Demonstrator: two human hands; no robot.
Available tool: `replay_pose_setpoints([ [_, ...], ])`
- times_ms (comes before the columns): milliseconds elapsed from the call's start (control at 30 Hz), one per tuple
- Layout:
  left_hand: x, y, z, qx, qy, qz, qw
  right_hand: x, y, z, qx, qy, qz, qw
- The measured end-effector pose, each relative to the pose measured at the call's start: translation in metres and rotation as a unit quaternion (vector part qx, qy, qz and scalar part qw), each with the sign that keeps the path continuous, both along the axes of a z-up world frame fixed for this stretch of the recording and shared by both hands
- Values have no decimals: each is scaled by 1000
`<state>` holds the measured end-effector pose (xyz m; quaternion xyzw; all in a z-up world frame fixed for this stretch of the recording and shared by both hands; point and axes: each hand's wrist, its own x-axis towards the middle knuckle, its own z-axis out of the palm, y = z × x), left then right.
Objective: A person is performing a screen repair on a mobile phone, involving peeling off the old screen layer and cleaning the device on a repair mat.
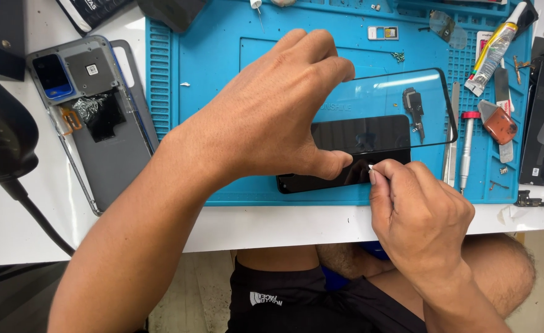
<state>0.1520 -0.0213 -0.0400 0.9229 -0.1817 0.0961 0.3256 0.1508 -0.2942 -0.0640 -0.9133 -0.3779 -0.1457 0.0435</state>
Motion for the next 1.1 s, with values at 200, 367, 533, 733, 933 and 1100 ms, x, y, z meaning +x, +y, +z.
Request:
replay_pose_setpoints([
  [200,0,-2,-2,14,-12,3,1000,1,3,-3,0,26,-22,999],
  [367,1,1,-4,29,-35,27,999,-16,32,10,55,102,23,993],
  [533,1,4,0,8,-68,36,997,-30,68,12,128,100,116,980],
  [733,-1,3,1,8,-49,28,998,-35,83,2,123,47,121,984],
  [933,-2,0,4,-1,-14,14,1000,-33,75,7,110,49,95,988],
  [1100,-2,1,4,11,-27,17,999,-14,34,7,84,75,29,993],
])
